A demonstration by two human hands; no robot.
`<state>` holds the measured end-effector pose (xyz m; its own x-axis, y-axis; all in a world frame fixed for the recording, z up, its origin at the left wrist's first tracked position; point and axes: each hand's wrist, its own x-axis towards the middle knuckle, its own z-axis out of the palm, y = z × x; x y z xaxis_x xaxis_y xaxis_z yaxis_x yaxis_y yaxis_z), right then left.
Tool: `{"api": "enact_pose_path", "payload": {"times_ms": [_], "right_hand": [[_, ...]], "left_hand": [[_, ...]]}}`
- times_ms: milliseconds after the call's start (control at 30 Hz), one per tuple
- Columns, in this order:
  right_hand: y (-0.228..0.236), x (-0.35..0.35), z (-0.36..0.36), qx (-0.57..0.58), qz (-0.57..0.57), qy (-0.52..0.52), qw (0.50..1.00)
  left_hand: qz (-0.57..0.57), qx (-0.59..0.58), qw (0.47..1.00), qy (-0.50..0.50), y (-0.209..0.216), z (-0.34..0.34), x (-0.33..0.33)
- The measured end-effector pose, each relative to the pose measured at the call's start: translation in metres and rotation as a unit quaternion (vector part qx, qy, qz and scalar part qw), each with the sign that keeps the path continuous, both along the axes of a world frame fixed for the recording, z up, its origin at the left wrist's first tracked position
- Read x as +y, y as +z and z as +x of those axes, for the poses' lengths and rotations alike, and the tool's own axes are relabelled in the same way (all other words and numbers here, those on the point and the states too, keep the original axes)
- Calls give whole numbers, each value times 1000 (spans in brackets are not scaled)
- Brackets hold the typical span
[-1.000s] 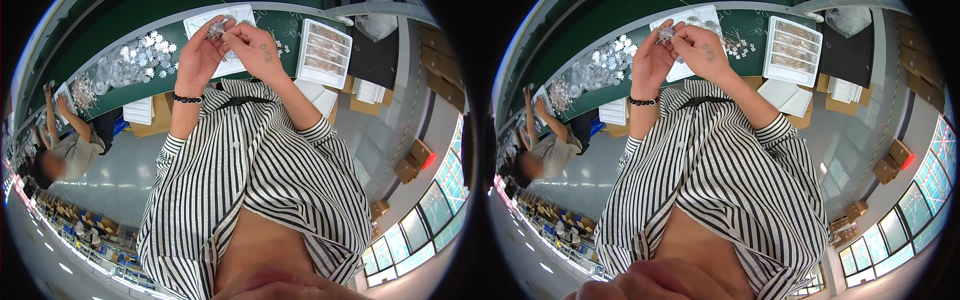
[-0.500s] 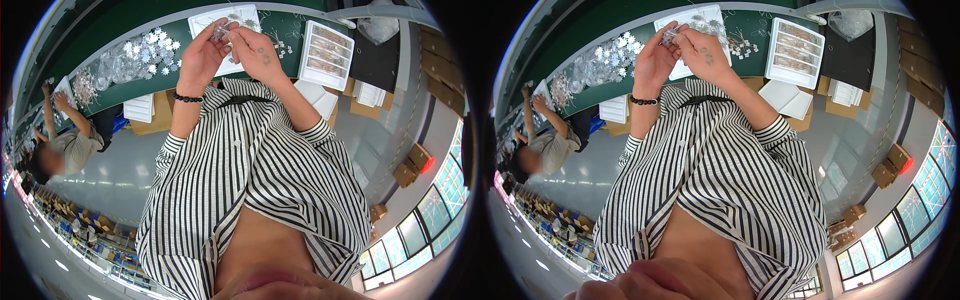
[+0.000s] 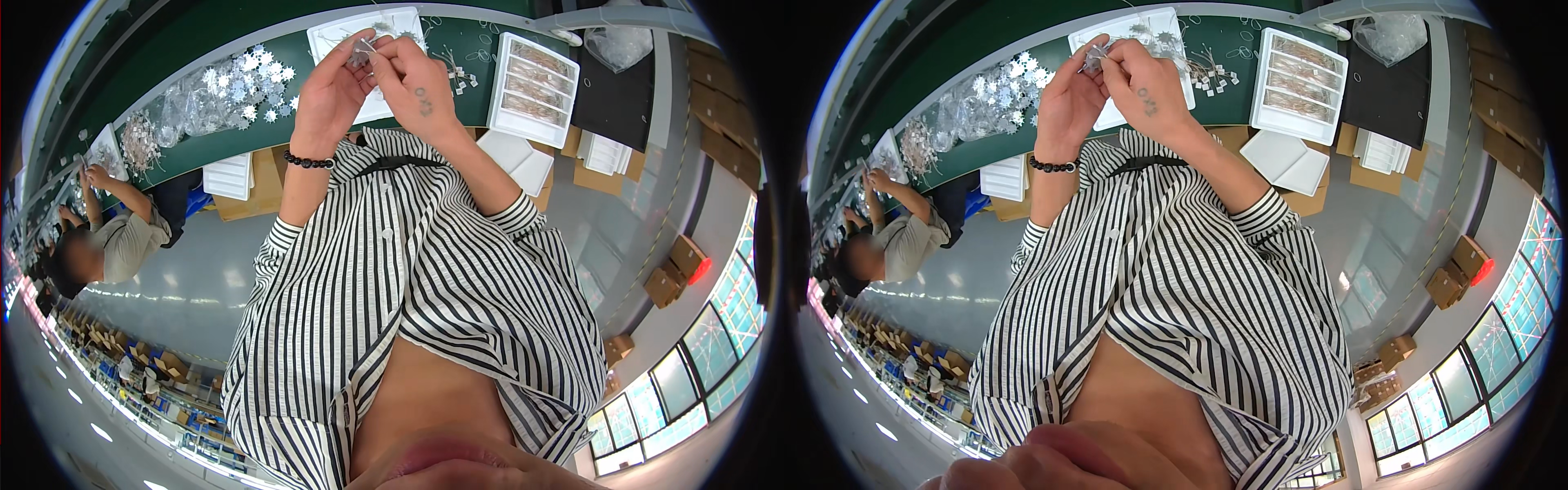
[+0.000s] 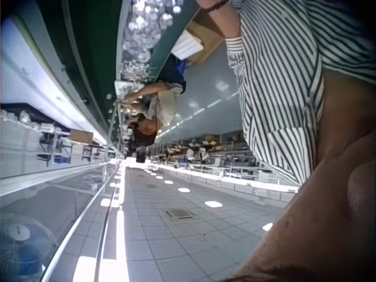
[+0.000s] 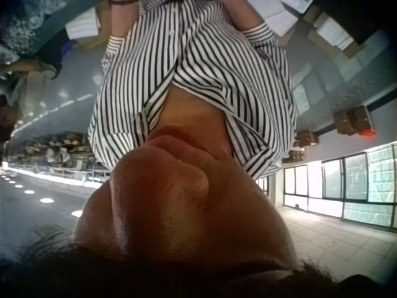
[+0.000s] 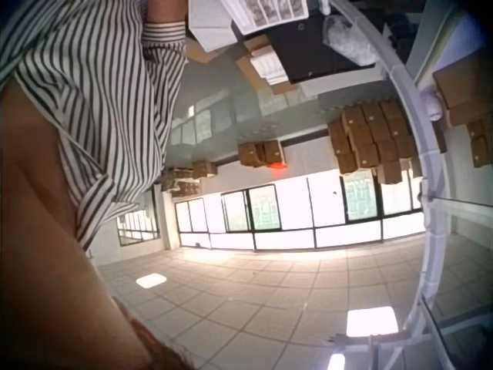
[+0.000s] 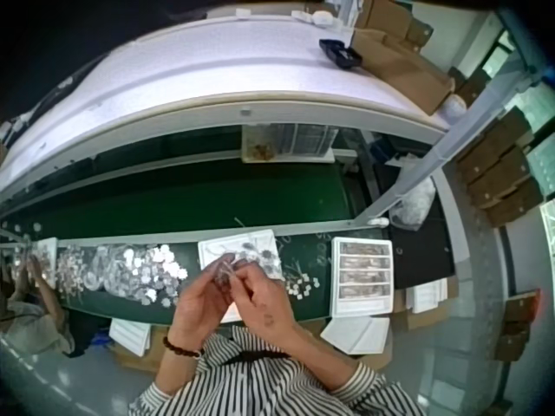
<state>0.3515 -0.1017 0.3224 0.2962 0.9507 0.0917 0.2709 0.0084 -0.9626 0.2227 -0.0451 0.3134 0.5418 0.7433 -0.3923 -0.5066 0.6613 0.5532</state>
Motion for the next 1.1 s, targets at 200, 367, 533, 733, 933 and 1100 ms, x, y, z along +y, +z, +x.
{"api": "enact_pose_path", "payload": {"times_ms": [200,367,533,733,933,1100], "right_hand": [[-3,1,-2,-267,81,-27,960],[-7,2,0,-334,133,-34,932],[-14,2,4,-326,120,-24,937],[-16,0,6,-334,114,-11,936],[-18,1,2,-332,108,-18,937],[-27,2,2,-294,109,-28,949]], "left_hand": [[16,19,1000,13,3,0,-2],[11,55,998,23,-3,0,-2],[-37,9,999,16,-9,-1,-1],[-65,27,997,20,-10,0,-2],[-52,29,998,25,-5,10,-5],[-76,-15,997,29,-2,12,-3]]}}
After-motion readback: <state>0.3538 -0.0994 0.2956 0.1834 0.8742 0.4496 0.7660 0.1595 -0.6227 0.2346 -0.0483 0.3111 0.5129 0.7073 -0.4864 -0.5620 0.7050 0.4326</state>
